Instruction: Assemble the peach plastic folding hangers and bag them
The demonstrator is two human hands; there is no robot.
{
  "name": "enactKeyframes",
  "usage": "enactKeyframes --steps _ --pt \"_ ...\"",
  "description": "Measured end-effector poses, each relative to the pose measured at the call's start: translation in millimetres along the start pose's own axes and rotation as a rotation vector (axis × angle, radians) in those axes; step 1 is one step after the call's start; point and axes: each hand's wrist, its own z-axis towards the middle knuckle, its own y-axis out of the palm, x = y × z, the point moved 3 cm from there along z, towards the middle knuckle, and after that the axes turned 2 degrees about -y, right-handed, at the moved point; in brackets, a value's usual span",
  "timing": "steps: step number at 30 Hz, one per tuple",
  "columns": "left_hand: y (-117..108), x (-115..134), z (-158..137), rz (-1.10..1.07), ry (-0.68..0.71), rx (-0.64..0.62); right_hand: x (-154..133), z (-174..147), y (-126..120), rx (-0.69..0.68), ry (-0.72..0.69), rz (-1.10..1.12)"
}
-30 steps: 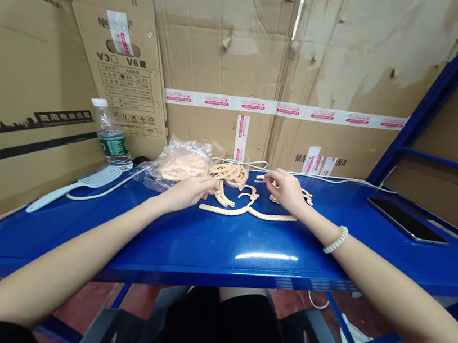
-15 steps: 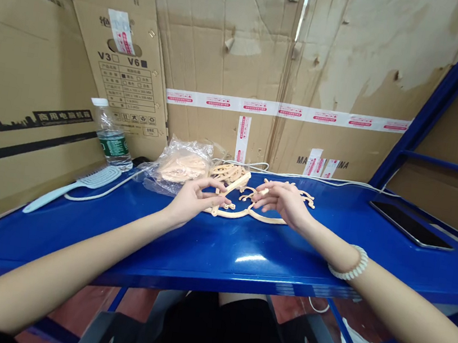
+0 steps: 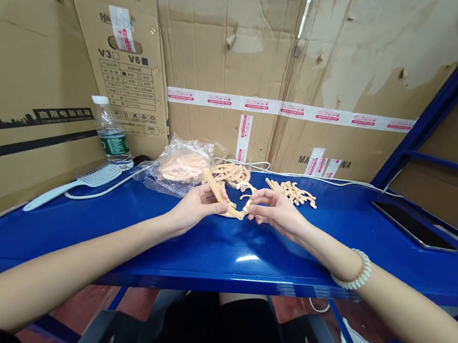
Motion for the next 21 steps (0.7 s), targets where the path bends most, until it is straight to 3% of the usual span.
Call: enactKeyframes --steps 6,11,16,21 --pt "6 12 -3 0.288 0.237 -0.045 2 2 -3 -0.034 -0.041 0.06" --pt "5 11 -4 0.404 0.29 -0.082 4 4 -7 -0.06 -0.027 0.029" --pt "6 13 -8 0.497 0.36 -0.057 3 1 -5 -0.154 0.055 0.082" --pt "11 20 -14 0.672 0.573 -0.061 1 -3 0 -0.245 0.118 0.147"
